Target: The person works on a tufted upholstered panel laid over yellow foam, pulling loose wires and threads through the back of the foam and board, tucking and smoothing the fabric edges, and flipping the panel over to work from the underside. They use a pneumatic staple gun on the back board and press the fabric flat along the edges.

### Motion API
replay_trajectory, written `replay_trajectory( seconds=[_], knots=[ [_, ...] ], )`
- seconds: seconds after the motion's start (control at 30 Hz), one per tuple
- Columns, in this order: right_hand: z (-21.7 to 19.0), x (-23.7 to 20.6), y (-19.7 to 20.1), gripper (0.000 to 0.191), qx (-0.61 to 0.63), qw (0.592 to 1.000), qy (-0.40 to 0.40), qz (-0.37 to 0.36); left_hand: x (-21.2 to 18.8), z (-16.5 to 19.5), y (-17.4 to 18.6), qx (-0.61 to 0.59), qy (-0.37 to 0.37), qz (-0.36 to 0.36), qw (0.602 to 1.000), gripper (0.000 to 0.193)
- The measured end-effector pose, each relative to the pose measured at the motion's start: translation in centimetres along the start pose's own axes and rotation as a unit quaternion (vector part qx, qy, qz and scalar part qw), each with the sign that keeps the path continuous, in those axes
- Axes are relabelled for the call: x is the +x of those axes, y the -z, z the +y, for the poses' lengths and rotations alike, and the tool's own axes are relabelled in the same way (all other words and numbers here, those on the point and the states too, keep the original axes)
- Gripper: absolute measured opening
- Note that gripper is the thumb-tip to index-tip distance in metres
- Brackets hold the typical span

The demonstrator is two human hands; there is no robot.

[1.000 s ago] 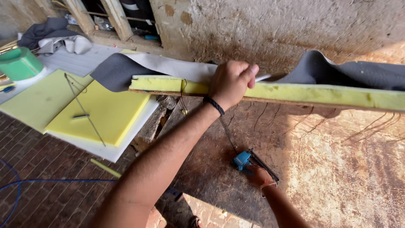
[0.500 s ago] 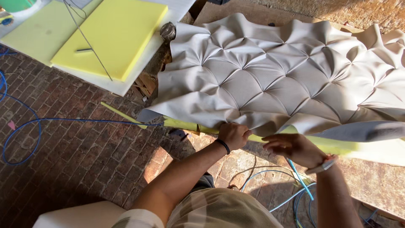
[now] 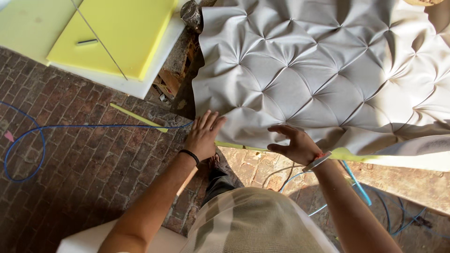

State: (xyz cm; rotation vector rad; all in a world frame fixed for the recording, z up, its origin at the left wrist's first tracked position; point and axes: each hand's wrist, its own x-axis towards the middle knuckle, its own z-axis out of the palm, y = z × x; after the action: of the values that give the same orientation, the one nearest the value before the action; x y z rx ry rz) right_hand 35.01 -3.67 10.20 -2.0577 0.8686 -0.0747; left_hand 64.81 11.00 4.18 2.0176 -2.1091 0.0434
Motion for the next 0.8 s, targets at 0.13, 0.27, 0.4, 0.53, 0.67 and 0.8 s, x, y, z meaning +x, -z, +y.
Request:
replay_trajectory(
  seconds=[0.13,0.27,0.4,0.53,0.67,0.8],
  knots=[
    [-3.2,5.0,-6.1,0.100,-0.125,0.983,0.091,0.101,0.8,-4.7,0.9,-0.166,-0.023,-0.083,0.982,0.049],
    [-3.9,9.2,-10.3,0.085,-0.248,0.948,0.052,0.194,3.4,-4.2,1.9,-0.255,-0.120,0.010,0.959,0.037],
    [-3.2,9.6,-10.7,0.034,-0.211,0.961,-0.027,0.175,6.4,-3.7,3.3,-0.192,-0.146,-0.116,0.964,0.061],
    [-3.7,8.4,-10.3,0.036,-0.120,0.976,-0.073,0.164,8.7,-5.3,2.7,-0.052,-0.209,0.013,0.977,0.036],
    [-4.6,8.1,-9.4,0.037,-0.161,0.963,0.075,0.202,8.1,-5.8,1.1,-0.155,-0.214,0.005,0.965,0.011],
    [-4.7,8.9,-9.3,0.068,-0.210,0.957,0.031,0.197,7.0,-5.0,0.4,-0.196,-0.244,0.002,0.950,0.016]
  ],
)
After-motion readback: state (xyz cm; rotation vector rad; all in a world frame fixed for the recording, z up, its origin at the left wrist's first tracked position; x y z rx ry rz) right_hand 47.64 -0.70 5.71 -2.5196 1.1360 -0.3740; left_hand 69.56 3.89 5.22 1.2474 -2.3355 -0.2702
